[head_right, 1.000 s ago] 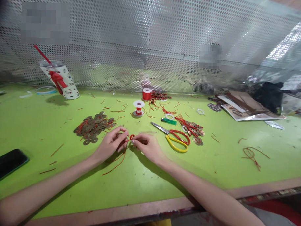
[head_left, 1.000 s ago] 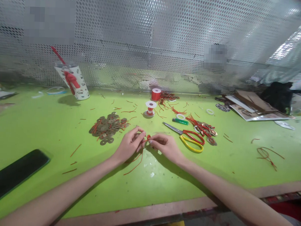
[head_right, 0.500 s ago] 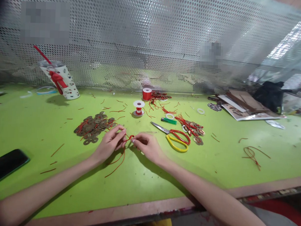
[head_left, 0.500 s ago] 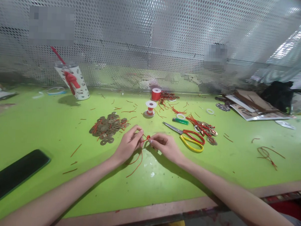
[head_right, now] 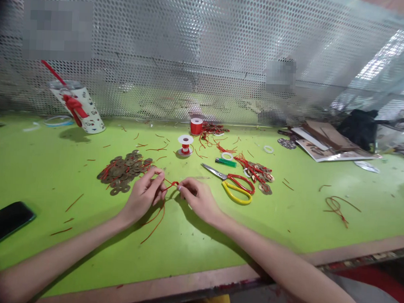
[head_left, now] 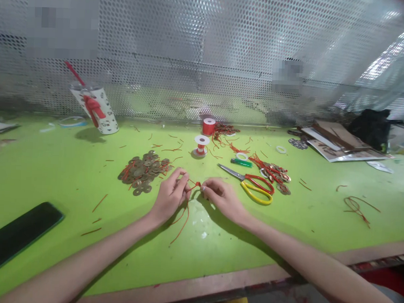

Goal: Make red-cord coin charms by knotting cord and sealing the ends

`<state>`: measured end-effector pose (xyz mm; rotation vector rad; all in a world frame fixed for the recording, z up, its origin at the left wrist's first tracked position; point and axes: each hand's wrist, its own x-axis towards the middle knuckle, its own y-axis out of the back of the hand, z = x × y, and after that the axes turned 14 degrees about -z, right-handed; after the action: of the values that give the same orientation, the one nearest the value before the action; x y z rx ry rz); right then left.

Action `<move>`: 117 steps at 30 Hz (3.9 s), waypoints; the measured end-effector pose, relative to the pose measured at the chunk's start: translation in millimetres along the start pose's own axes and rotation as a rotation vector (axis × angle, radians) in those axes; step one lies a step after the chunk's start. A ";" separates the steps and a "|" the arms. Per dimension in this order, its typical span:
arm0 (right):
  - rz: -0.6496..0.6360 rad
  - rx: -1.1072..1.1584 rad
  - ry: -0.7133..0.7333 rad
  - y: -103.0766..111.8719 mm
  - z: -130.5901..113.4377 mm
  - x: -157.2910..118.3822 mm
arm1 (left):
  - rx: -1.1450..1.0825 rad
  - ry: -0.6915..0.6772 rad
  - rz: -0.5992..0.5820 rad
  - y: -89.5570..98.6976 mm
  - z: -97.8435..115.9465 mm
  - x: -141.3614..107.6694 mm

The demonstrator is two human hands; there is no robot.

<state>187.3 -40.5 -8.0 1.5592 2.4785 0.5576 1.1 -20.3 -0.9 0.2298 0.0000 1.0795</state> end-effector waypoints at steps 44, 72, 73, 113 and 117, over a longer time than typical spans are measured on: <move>-0.235 0.042 0.077 23.2 -5.3 -1.6 | -0.137 0.120 -0.374 6.4 1.8 3.9; -0.213 0.172 0.025 69.6 30.5 16.2 | 0.043 0.162 -0.170 7.5 -8.2 8.6; -0.192 0.180 0.028 69.7 31.1 16.4 | 0.036 0.162 -0.164 7.5 -7.8 8.8; -0.080 0.256 -0.007 24.5 11.4 9.4 | 0.041 0.143 -0.191 6.0 -4.3 6.5; -0.054 0.243 -0.019 25.2 10.5 9.5 | 0.033 0.150 -0.180 6.4 -3.3 6.6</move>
<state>207.5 -19.9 -7.1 1.5626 2.6469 0.2397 -1.7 -11.0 -2.2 0.1744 0.1696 0.9159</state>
